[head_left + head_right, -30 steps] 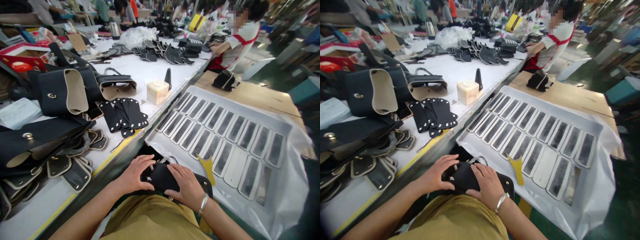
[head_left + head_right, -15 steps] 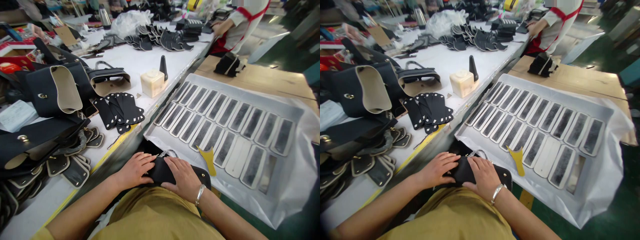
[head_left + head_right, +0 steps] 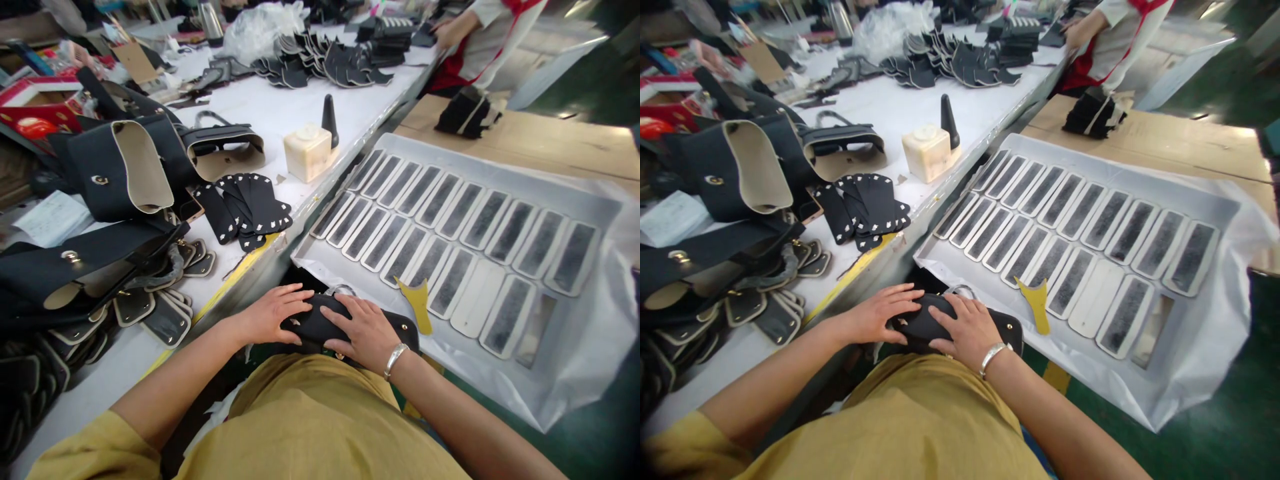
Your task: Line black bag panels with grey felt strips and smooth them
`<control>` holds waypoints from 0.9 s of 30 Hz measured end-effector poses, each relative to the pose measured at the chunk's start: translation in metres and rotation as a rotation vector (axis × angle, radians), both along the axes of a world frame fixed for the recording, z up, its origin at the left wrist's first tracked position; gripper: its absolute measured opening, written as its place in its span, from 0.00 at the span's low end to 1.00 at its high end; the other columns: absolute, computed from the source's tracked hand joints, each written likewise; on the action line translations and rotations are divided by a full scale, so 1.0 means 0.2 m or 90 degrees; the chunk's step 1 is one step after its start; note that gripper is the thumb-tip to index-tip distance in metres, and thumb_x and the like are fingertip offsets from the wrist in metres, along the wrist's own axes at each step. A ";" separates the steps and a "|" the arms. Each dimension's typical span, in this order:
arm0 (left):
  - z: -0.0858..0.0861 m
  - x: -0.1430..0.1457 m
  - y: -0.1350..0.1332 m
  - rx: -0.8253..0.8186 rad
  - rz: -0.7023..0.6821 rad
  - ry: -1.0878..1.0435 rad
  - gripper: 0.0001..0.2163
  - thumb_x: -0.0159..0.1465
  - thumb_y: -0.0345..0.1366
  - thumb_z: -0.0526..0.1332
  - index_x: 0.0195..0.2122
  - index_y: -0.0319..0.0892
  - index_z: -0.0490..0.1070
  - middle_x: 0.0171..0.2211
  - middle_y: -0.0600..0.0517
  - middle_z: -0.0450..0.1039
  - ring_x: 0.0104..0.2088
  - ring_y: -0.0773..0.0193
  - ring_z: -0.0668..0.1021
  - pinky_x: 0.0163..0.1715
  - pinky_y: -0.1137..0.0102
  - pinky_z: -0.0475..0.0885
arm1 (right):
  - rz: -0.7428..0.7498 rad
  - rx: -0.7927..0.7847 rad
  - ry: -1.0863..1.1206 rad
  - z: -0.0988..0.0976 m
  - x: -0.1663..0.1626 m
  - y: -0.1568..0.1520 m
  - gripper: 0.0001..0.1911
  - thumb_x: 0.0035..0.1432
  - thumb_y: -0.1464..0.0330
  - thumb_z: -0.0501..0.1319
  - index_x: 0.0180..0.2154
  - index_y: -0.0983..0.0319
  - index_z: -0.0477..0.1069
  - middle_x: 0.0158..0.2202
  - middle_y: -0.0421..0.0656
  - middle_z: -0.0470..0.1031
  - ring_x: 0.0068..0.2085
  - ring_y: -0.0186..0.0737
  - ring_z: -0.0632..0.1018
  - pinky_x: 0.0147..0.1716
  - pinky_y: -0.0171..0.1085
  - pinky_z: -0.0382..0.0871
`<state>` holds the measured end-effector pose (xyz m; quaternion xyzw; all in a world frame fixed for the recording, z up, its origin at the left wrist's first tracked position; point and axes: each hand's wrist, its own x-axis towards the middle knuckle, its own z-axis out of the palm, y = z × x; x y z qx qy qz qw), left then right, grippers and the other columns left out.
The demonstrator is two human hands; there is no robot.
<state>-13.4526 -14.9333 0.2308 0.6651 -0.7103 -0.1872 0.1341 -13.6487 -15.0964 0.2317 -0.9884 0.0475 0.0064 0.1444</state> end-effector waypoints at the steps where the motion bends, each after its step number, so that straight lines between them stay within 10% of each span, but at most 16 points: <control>1: 0.00 -0.02 -0.01 -0.003 0.005 -0.012 0.28 0.52 0.49 0.67 0.52 0.42 0.67 0.61 0.43 0.58 0.63 0.50 0.57 0.60 0.54 0.54 | 0.002 -0.004 -0.003 0.00 -0.01 0.00 0.30 0.55 0.51 0.60 0.58 0.52 0.64 0.59 0.51 0.62 0.57 0.54 0.65 0.52 0.52 0.60; 16: 0.00 -0.25 -0.22 -0.035 -0.026 -0.046 0.23 0.51 0.45 0.68 0.44 0.40 0.66 0.60 0.40 0.60 0.59 0.49 0.64 0.58 0.53 0.57 | -0.004 -0.014 -0.035 0.01 -0.31 -0.19 0.23 0.58 0.53 0.58 0.54 0.51 0.68 0.58 0.47 0.66 0.57 0.52 0.65 0.54 0.52 0.61; 27: -0.07 -0.35 -0.35 -0.095 -0.041 -0.004 0.17 0.50 0.38 0.67 0.37 0.38 0.65 0.54 0.39 0.65 0.54 0.49 0.68 0.55 0.54 0.62 | -0.182 0.233 -0.050 -0.06 -0.52 -0.32 0.35 0.49 0.54 0.66 0.56 0.61 0.63 0.56 0.53 0.65 0.56 0.50 0.67 0.54 0.50 0.62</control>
